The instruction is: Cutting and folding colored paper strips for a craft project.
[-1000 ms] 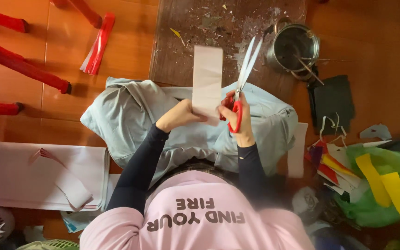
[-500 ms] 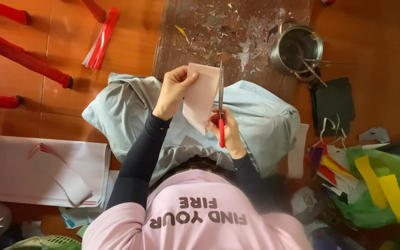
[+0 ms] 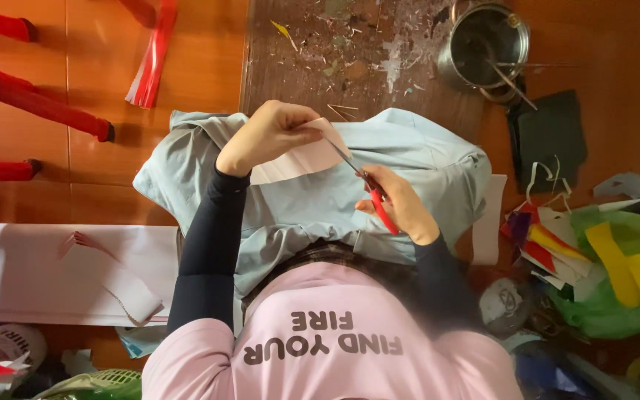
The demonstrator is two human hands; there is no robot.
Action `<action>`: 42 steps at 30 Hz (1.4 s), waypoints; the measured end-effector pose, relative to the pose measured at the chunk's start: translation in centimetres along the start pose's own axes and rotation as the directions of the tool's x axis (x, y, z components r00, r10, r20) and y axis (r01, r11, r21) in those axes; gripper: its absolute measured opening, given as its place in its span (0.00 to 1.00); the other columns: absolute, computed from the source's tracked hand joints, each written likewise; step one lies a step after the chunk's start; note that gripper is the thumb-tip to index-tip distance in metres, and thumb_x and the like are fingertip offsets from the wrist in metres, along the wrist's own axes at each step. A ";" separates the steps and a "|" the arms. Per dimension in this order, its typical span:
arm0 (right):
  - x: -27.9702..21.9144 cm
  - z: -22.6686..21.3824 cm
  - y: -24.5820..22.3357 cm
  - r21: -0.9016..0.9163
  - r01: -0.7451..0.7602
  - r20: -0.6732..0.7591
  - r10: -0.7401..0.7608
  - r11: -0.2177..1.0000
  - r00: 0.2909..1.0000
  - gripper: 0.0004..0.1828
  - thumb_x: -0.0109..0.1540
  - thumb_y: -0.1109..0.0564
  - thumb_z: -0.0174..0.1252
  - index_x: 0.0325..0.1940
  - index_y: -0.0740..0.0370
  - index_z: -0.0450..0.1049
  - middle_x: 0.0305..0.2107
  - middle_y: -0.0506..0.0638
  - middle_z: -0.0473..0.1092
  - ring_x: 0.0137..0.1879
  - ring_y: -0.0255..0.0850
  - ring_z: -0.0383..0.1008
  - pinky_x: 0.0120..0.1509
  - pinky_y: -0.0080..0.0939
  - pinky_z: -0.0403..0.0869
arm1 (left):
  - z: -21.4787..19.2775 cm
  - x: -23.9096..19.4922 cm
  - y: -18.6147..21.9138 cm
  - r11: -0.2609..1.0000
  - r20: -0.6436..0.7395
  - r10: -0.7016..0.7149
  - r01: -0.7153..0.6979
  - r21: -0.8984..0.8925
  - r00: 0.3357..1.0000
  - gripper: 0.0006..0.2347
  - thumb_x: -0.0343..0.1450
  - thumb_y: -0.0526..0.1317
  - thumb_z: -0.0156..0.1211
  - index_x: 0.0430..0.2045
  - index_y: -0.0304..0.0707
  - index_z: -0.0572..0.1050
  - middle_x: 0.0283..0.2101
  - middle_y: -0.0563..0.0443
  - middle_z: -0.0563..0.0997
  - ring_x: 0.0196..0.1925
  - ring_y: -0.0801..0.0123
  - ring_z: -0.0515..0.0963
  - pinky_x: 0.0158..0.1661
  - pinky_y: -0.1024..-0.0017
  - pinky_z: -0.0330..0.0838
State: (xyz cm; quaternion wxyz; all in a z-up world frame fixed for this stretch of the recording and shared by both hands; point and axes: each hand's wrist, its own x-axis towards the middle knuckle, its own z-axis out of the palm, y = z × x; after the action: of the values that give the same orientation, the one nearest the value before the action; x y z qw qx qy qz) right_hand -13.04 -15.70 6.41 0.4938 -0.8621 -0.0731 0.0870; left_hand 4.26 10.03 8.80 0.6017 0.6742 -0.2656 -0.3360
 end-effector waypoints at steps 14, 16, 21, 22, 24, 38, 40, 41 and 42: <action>1.1 1.0 2.4 0.033 -0.023 -0.053 0.024 0.999 0.998 0.24 0.56 0.59 0.73 0.53 0.65 0.73 0.27 0.50 0.63 0.31 0.32 0.62 0.36 0.32 0.71 | -1.0 1.6 -2.7 0.994 0.058 -0.037 0.042 -0.097 0.998 0.07 0.74 0.33 0.61 0.41 0.27 0.79 0.32 0.60 0.81 0.35 0.86 0.74 0.36 0.81 0.72; 1.2 1.2 3.5 0.047 -0.071 -0.047 0.073 0.996 0.996 0.23 0.57 0.59 0.74 0.53 0.65 0.74 0.24 0.49 0.60 0.32 0.32 0.61 0.37 0.32 0.71 | -1.3 2.1 -4.0 0.995 0.064 -0.038 0.044 -0.089 0.997 0.06 0.75 0.34 0.61 0.40 0.26 0.79 0.32 0.61 0.80 0.34 0.87 0.73 0.35 0.81 0.71; 2.9 1.2 4.1 0.306 -0.343 0.053 0.343 0.888 0.938 0.17 0.63 0.57 0.64 0.55 0.63 0.75 0.26 0.43 0.68 0.29 0.28 0.66 0.33 0.30 0.67 | -1.2 3.1 -4.8 0.993 -0.079 -0.009 0.000 -0.118 0.997 0.06 0.76 0.35 0.62 0.39 0.27 0.80 0.31 0.61 0.79 0.34 0.86 0.72 0.35 0.81 0.70; 3.4 1.2 3.9 0.398 -0.482 0.107 0.483 0.780 0.869 0.18 0.62 0.56 0.62 0.56 0.63 0.74 0.29 0.41 0.75 0.26 0.30 0.64 0.28 0.31 0.63 | -1.0 3.1 -4.6 0.983 -0.166 0.005 -0.036 -0.182 0.986 0.06 0.76 0.35 0.62 0.39 0.27 0.79 0.32 0.61 0.79 0.34 0.86 0.73 0.35 0.81 0.71; 4.1 2.5 4.9 0.546 -0.315 0.089 0.320 0.776 0.943 0.23 0.63 0.55 0.62 0.61 0.61 0.68 0.37 0.41 0.73 0.32 0.27 0.64 0.34 0.27 0.64 | -0.3 3.0 -2.9 0.955 -0.262 0.003 -0.080 -0.285 0.965 0.07 0.77 0.35 0.61 0.40 0.27 0.79 0.34 0.60 0.81 0.35 0.85 0.75 0.36 0.81 0.72; 6.1 6.7 -1.0 0.652 -0.078 -0.127 0.210 0.754 0.969 0.24 0.61 0.66 0.63 0.60 0.66 0.65 0.46 0.46 0.69 0.50 0.31 0.68 0.56 0.33 0.71 | 2.5 1.6 -4.2 0.806 -0.599 -0.044 -0.325 -0.494 0.800 0.11 0.74 0.34 0.65 0.47 0.27 0.76 0.43 0.52 0.84 0.41 0.78 0.81 0.44 0.77 0.78; 5.9 6.7 -0.8 0.685 -0.082 -0.111 0.215 0.724 0.970 0.26 0.61 0.59 0.64 0.61 0.66 0.64 0.46 0.46 0.70 0.51 0.32 0.70 0.57 0.34 0.71 | 2.7 1.4 -4.2 0.814 -0.623 -0.085 -0.307 -0.494 0.777 0.10 0.73 0.33 0.66 0.45 0.26 0.77 0.43 0.50 0.84 0.40 0.76 0.82 0.42 0.76 0.78; 5.5 6.9 -0.1 0.682 -0.082 -0.111 0.214 0.726 0.970 0.26 0.61 0.59 0.64 0.61 0.66 0.64 0.46 0.46 0.70 0.51 0.32 0.70 0.57 0.34 0.71 | 2.7 1.2 -4.0 0.812 -0.624 -0.084 -0.310 -0.495 0.777 0.10 0.73 0.33 0.66 0.45 0.26 0.77 0.43 0.50 0.84 0.40 0.76 0.82 0.42 0.76 0.78; 5.1 7.0 0.7 0.592 -0.053 -0.114 0.149 0.804 0.982 0.25 0.66 0.51 0.61 0.61 0.66 0.66 0.45 0.46 0.69 0.50 0.32 0.67 0.57 0.34 0.69 | 2.6 1.1 -3.7 0.806 -0.624 -0.095 -0.309 -0.505 0.776 0.10 0.73 0.33 0.66 0.45 0.26 0.77 0.42 0.49 0.85 0.39 0.76 0.82 0.41 0.76 0.78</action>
State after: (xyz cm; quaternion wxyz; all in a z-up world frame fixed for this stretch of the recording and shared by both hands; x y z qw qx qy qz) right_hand -9.61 -9.08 1.93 0.7341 -0.6747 0.0419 0.0644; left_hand 2.80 8.04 4.88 0.8501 0.5117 0.0239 -0.1223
